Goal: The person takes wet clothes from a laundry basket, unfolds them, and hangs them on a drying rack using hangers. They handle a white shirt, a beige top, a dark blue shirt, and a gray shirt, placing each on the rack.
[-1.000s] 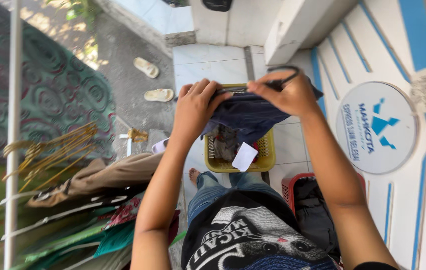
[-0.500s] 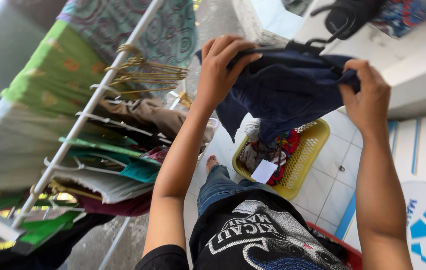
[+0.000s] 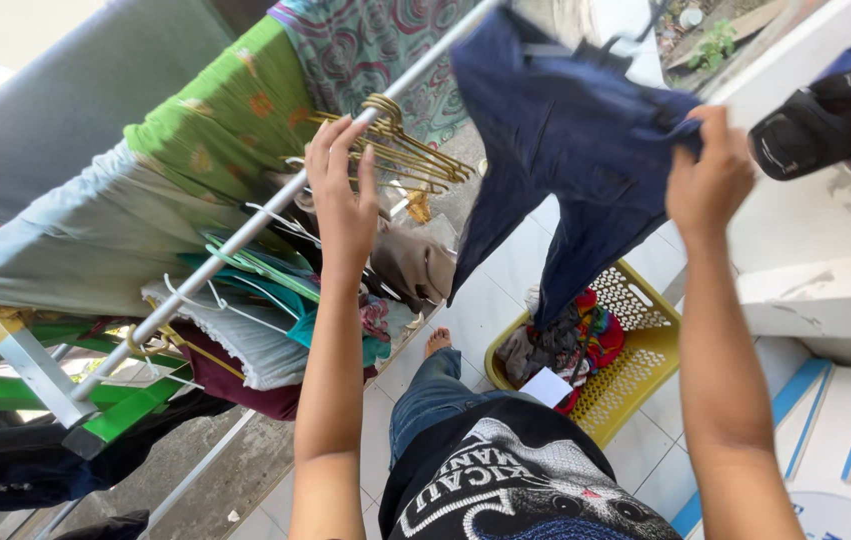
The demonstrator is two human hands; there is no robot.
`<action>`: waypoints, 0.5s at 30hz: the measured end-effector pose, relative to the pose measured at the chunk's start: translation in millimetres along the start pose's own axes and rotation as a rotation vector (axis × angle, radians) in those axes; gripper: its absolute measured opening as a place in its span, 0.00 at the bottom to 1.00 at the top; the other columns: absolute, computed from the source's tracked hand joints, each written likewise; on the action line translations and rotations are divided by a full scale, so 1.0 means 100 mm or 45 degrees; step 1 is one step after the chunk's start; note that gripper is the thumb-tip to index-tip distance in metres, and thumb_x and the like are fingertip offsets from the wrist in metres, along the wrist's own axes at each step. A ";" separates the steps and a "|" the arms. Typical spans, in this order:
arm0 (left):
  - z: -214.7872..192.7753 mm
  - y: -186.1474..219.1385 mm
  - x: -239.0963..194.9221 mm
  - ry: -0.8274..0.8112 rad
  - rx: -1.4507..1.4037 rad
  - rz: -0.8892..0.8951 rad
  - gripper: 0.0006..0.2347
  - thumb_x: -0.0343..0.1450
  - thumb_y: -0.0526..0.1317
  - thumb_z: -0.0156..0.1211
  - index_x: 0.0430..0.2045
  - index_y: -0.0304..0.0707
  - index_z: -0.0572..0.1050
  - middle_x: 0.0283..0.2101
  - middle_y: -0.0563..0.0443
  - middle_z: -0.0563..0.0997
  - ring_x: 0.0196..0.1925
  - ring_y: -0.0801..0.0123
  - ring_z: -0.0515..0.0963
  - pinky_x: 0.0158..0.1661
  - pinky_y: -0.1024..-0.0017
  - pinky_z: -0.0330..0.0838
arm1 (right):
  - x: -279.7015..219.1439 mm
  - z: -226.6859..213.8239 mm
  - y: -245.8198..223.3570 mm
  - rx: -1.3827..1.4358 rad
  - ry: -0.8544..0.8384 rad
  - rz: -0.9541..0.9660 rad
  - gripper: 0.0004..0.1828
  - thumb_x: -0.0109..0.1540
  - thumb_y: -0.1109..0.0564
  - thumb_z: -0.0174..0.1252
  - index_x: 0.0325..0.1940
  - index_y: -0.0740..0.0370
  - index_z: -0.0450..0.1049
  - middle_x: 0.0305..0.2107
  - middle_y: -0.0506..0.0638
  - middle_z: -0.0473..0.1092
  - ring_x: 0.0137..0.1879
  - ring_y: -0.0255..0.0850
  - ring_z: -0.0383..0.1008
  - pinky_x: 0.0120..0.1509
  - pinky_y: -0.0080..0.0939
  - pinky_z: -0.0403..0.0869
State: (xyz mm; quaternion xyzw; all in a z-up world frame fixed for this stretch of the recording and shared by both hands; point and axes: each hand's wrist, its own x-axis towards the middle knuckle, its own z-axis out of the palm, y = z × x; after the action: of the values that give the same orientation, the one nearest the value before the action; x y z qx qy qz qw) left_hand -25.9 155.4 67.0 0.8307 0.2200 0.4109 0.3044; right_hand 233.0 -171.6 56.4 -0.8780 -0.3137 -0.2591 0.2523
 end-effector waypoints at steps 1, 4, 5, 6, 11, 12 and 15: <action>-0.02 -0.06 -0.03 0.020 0.083 0.011 0.12 0.78 0.34 0.56 0.55 0.36 0.74 0.62 0.45 0.74 0.71 0.51 0.68 0.73 0.48 0.50 | -0.02 0.20 -0.06 -0.013 -0.043 0.039 0.17 0.61 0.67 0.65 0.51 0.55 0.72 0.37 0.57 0.72 0.46 0.58 0.73 0.47 0.57 0.68; -0.02 -0.23 -0.08 0.033 0.402 -0.025 0.13 0.77 0.34 0.54 0.57 0.36 0.73 0.62 0.43 0.74 0.69 0.50 0.68 0.70 0.45 0.44 | -0.05 0.79 -0.32 0.040 -0.100 -0.034 0.18 0.60 0.65 0.63 0.52 0.52 0.71 0.38 0.54 0.73 0.47 0.58 0.73 0.48 0.58 0.70; -0.01 -0.28 -0.08 0.023 0.400 -0.055 0.13 0.77 0.35 0.54 0.58 0.36 0.72 0.61 0.43 0.74 0.68 0.51 0.68 0.70 0.47 0.46 | -0.07 0.98 -0.44 0.049 -0.144 0.038 0.17 0.61 0.64 0.64 0.51 0.51 0.72 0.37 0.55 0.72 0.45 0.59 0.73 0.46 0.58 0.70; 0.00 -0.32 -0.08 0.014 0.398 -0.085 0.14 0.78 0.35 0.53 0.58 0.35 0.71 0.61 0.43 0.74 0.67 0.52 0.69 0.70 0.49 0.49 | -0.08 1.16 -0.56 0.057 -0.188 0.110 0.15 0.62 0.63 0.64 0.51 0.51 0.73 0.35 0.57 0.71 0.44 0.59 0.73 0.45 0.58 0.70; 0.05 -0.42 -0.12 -0.035 0.401 -0.149 0.14 0.79 0.35 0.52 0.60 0.35 0.70 0.58 0.45 0.76 0.65 0.56 0.72 0.65 0.57 0.58 | -0.26 1.76 -1.07 0.275 -0.392 0.031 0.15 0.62 0.62 0.63 0.50 0.50 0.73 0.37 0.53 0.74 0.47 0.56 0.74 0.48 0.56 0.72; 0.05 -0.43 -0.12 -0.041 0.408 -0.128 0.14 0.79 0.34 0.52 0.61 0.35 0.70 0.59 0.44 0.76 0.65 0.56 0.72 0.65 0.57 0.58 | -0.28 1.81 -1.12 0.310 -0.429 0.009 0.16 0.60 0.63 0.62 0.50 0.52 0.72 0.39 0.53 0.74 0.48 0.56 0.74 0.49 0.56 0.71; 0.01 -0.44 -0.13 -0.072 0.358 -0.142 0.16 0.78 0.34 0.53 0.61 0.34 0.70 0.57 0.44 0.76 0.64 0.56 0.72 0.65 0.58 0.59 | -0.31 1.92 -1.26 0.390 -0.542 -0.001 0.18 0.57 0.65 0.61 0.51 0.55 0.70 0.42 0.54 0.74 0.51 0.57 0.73 0.51 0.57 0.69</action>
State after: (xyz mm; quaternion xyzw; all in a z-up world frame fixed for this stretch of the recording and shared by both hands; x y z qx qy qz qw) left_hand -37.4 178.1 28.8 0.8629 0.3125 0.3348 0.2137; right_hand 183.2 17.0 -68.8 -0.8641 -0.3958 -0.0180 0.3104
